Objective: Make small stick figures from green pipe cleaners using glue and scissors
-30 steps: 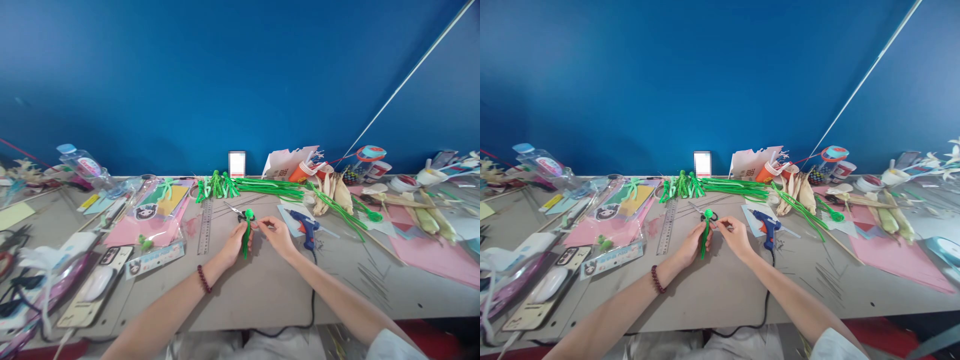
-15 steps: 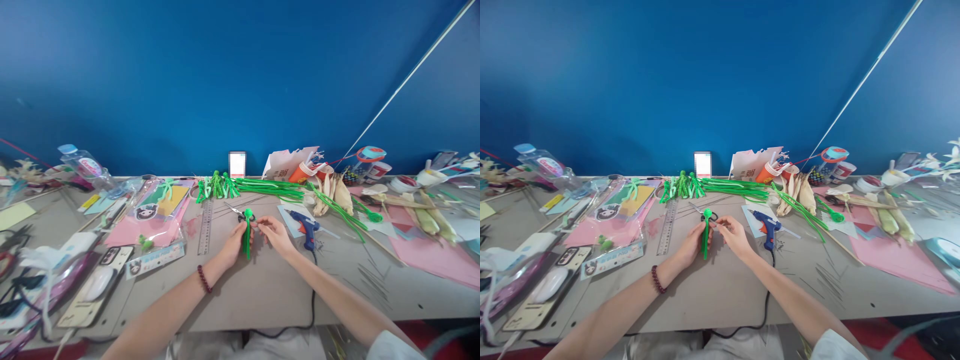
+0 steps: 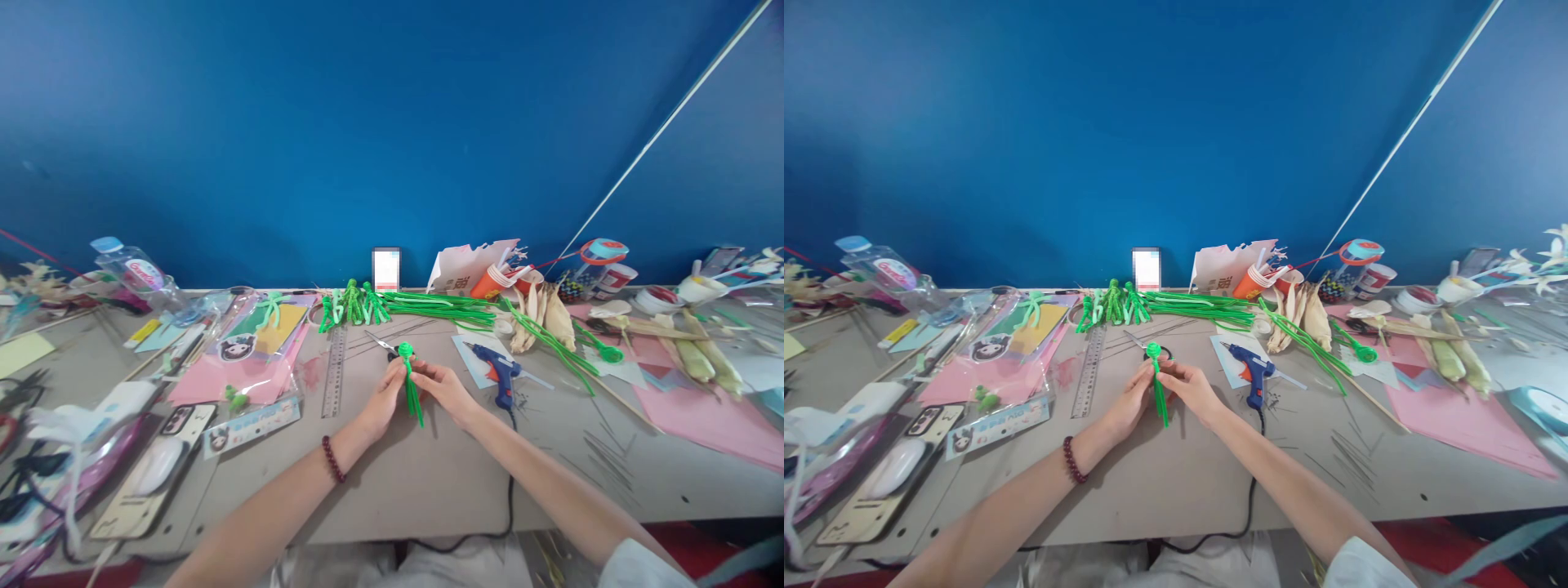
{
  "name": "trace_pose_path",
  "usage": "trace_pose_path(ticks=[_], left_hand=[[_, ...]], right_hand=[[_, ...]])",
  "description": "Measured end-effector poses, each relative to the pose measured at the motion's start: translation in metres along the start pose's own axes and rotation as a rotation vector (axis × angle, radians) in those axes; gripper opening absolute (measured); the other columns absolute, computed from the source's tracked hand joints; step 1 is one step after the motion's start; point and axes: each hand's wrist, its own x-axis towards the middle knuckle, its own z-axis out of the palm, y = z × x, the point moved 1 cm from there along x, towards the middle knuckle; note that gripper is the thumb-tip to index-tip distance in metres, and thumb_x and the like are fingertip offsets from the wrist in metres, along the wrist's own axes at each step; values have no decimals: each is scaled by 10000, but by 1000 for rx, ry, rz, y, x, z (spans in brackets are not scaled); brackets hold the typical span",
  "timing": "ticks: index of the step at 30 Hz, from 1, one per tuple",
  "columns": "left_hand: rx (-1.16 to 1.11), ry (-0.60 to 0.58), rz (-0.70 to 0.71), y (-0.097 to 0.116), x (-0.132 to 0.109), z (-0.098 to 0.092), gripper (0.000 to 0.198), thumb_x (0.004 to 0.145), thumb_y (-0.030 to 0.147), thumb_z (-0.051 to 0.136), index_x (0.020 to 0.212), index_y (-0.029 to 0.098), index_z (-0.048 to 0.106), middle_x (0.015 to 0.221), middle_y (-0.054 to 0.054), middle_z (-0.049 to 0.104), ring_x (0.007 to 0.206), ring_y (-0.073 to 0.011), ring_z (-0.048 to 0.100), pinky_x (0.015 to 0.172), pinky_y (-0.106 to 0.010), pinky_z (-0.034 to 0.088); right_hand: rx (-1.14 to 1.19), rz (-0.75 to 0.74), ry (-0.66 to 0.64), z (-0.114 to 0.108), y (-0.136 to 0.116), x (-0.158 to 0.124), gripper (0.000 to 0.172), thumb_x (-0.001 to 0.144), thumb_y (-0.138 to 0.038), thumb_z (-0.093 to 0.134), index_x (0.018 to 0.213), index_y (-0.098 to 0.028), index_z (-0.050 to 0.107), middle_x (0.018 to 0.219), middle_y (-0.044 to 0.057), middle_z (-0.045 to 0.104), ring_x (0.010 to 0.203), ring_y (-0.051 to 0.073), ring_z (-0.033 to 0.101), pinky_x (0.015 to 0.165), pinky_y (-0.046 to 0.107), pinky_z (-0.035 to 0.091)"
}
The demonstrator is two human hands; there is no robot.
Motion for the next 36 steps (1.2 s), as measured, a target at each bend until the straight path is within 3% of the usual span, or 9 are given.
trace_pose_path(ticks=[4,8,16,19,24,28,31,36], left_hand=[[93,-59,27,0,0,0,306,783,419,594,978,204,691,1211,-73,582,1164,-252,490,993,-386,383],[144,-106,59,1,0,0,317,791,437,577,975,211,701,1292,-70,530,1249,-260,410,1057,-405,306],[97,-101,26,2,0,0,299,769,425,619,953,207,706,1254,-75,572,1258,-254,407,1070,-402,274],[62,-81,-18,0,1,-2,308,747,406,650,971,200,698,1181,-83,617,1183,-256,479,1020,-397,332],[-26,-24,-63,5,0,0,300,683,344,721,933,180,696,972,-69,681,905,-186,597,842,-313,439],[-59,42,-93,9,0,1,294,624,313,765,867,167,687,773,-25,668,629,-105,560,652,-251,440],[-74,77,-91,10,3,-2,282,617,310,767,836,159,672,736,-13,652,597,-96,543,629,-246,430],[-95,54,-76,11,5,-4,252,635,318,750,796,148,658,697,3,618,604,-93,532,617,-236,418]], right_hand=[[51,75,-11,1,1,-1,377,636,-468,725,832,-153,662,613,-26,570,445,52,454,405,182,381],[96,136,4,0,3,-1,375,620,-469,743,803,-154,652,551,-45,524,429,43,409,384,168,316],[214,105,-17,2,-1,-3,315,593,-425,776,740,-169,664,684,-16,611,637,96,542,617,218,434],[216,107,-4,2,0,-3,308,594,-416,777,733,-169,656,681,-20,609,629,92,544,625,219,438],[135,95,51,1,4,-2,329,622,-437,750,770,-165,638,611,-24,593,513,78,503,481,198,382],[89,49,43,1,3,-2,334,646,-448,728,807,-173,627,644,3,637,591,128,584,535,229,436],[68,18,34,2,1,-2,333,642,-450,730,805,-179,626,666,13,658,668,159,628,638,269,483],[57,-5,91,1,3,-2,315,631,-428,742,804,-183,644,718,10,673,655,131,617,632,242,475]])
